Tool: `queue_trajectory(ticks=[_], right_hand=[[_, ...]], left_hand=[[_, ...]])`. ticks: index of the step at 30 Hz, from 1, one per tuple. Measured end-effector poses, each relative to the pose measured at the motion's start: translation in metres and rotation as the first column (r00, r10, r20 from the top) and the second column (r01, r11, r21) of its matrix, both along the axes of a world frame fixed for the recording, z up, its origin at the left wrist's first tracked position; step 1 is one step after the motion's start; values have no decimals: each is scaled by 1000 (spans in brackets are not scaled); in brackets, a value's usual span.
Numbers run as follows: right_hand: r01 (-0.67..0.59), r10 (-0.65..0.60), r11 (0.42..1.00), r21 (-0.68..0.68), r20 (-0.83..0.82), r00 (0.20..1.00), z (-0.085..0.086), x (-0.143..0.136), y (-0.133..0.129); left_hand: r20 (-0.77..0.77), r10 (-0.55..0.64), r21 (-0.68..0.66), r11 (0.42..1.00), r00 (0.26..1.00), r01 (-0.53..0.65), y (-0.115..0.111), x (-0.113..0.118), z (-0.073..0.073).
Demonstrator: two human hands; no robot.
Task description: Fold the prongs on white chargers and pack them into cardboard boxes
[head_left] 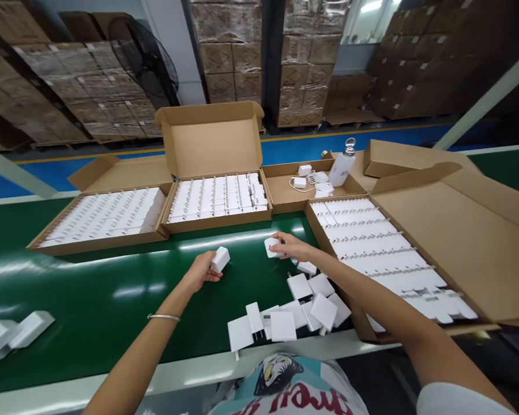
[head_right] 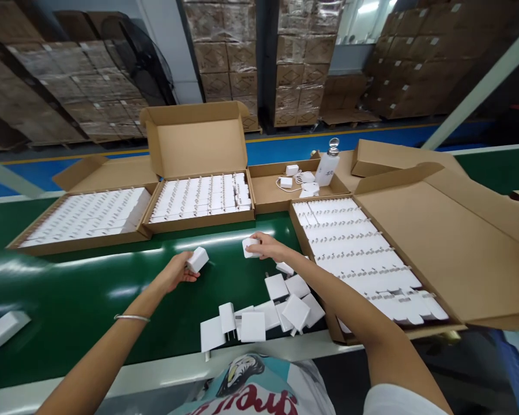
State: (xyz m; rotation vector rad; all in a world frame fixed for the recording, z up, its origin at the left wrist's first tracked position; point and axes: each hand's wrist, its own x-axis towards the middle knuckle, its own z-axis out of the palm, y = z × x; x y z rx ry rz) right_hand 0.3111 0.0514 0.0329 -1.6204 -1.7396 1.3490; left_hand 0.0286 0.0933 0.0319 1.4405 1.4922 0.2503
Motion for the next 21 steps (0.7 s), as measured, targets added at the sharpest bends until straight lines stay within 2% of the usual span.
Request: queue_trajectory(ticks=[2, 4, 6, 9, 14, 16, 18, 20, 21], right_hand=[[-1, -1, 1000, -12, -179, 984, -5, -14, 8], [2, -3, 1000, -2, -244, 970, -11, -33, 17], [15, 2, 995, 103, -156, 988, -17, -52, 25], [-6, 1, 954, 298, 19, 1000, -21, -82, 31], [-82, 70, 930, 357, 44, 997, -21, -119, 22], [-124, 139, 941, 313, -24, 990, -15, -118, 16], [-173, 201, 956, 237, -99, 975, -6, -101, 13], [-245, 257, 946, 212, -31, 966, 7, -66, 11], [-293, 281, 933, 209, 84, 956, 13, -44, 11]], left_hand=[[106, 88, -108, 991, 990, -76, 0, -18, 1], [182, 162, -176, 976, 970, -130, -5, -28, 0], [219, 223, -216, 960, 950, -175, -8, -30, -1], [211, 279, -258, 940, 937, -222, -12, -27, -3], [216, 260, -293, 937, 941, -191, -21, -15, 0], [229, 207, -292, 947, 951, -136, -25, -13, 5], [185, 127, -256, 964, 975, -78, -26, -17, 13], [119, 54, -168, 985, 991, -34, -23, -22, 22], [74, -20, -64, 998, 997, 25, -20, -25, 26]])
